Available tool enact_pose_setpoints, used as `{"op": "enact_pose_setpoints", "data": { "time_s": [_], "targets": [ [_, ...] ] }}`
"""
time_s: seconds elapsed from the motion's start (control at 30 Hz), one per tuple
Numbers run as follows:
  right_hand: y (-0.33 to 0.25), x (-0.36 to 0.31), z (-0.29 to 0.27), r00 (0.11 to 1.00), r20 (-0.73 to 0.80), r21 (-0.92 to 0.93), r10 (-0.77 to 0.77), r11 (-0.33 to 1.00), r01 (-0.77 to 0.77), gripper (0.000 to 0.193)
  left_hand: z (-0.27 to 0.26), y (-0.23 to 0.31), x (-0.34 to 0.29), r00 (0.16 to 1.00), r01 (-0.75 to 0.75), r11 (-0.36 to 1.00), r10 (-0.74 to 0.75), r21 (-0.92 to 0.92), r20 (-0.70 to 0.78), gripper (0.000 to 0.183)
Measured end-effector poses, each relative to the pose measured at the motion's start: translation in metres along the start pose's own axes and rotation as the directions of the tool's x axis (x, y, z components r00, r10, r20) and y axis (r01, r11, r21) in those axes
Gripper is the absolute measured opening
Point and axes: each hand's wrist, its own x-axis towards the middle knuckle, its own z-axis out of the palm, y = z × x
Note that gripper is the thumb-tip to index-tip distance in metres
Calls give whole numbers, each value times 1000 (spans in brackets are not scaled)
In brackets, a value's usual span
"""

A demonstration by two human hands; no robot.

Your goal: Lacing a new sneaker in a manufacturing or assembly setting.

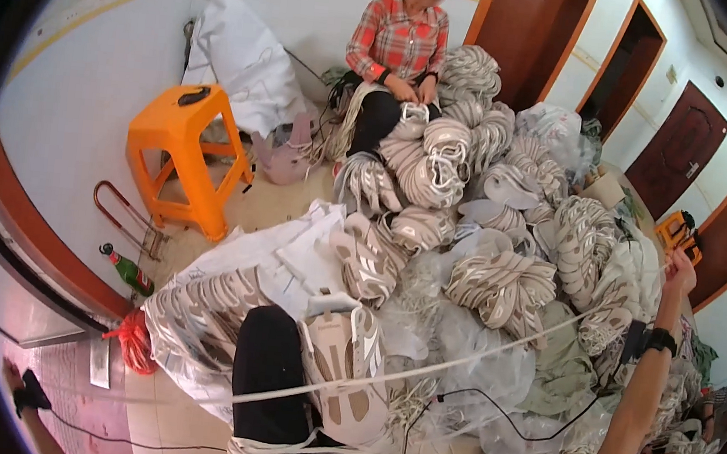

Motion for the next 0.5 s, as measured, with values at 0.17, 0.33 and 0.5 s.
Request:
{"op": "enact_pose_setpoints", "data": {
  "time_s": [0.17,0.33,0.5],
  "targets": [
    [10,-7,-41,984,-170,-118,55,990,-76,27,-31,32,13,998,51,994,-53,101,22,37],
    [-39,20,-116,985,-90,13,-148,989,149,31,-42,53,19,988,94,981,-112,170,104,43],
    [-87,40,-165,985,-9,-147,-173,974,170,37,-65,36,11,939,99,951,-186,292,290,50]
  ]
}}
